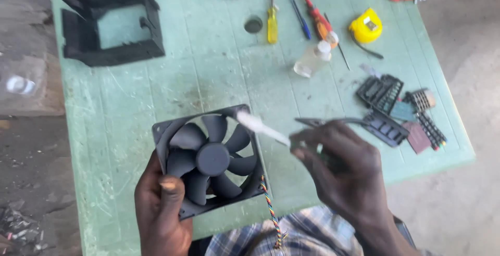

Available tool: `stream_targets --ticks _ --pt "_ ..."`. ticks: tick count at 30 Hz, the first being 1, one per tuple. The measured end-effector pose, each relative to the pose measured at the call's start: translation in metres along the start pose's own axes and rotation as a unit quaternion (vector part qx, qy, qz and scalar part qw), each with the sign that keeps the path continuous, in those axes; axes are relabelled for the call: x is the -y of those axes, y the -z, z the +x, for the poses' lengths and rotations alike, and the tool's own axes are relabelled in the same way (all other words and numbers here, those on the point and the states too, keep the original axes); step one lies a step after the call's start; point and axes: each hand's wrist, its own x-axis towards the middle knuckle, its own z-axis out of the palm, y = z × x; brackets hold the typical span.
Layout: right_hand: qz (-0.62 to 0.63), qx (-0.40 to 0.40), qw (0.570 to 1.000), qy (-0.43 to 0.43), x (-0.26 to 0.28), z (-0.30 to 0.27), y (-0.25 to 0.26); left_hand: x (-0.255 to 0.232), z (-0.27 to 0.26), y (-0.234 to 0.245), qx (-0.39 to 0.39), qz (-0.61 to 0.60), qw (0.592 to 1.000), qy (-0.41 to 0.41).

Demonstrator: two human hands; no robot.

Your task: The person finishes twisting wires for a cooling fan and then uses a toothbrush to clean dust from the fan blades on a workshop table.

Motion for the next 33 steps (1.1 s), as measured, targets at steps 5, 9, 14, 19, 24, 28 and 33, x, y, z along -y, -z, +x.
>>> stream_targets --ticks 5,9,14,19,24,28,33 --pt "0.026 -0.045 0.999 -0.006 -0.004 0.009 -0.018 0.007 -0.002 0.006 0.021 0.027 0.999 0.021" --pt "0.010 -0.114 0.993 -0.004 0.008 0.012 -0.012 0.012 -0.008 0.008 -0.026 -0.046 0.998 0.035" --pt "0.052 -0.024 0.998 0.002 -0.013 0.010 -0.024 0.003 -0.001 0.008 -0.021 0.021 0.999 0.019" --pt "0.031 -0.056 0.994 0.088 0.000 0.015 -0.012 0.014 0.003 0.016 -0.039 -0.022 0.998 -0.040" --pt "0.073 0.009 0.990 0.119 -0.027 0.020 -0.028 0.016 0.004 0.025 -0.003 0.010 0.999 -0.049" --pt "-0.044 -0.086 0.994 0.055 -0.028 0.025 -0.016 0.042 0.004 0.054 -0.100 -0.143 0.979 -0.104" --pt "-0.056 0.040 0.992 -0.105 -0.062 0.005 -0.019 0.041 -0.002 0.073 -0.181 -0.074 0.977 -0.086"
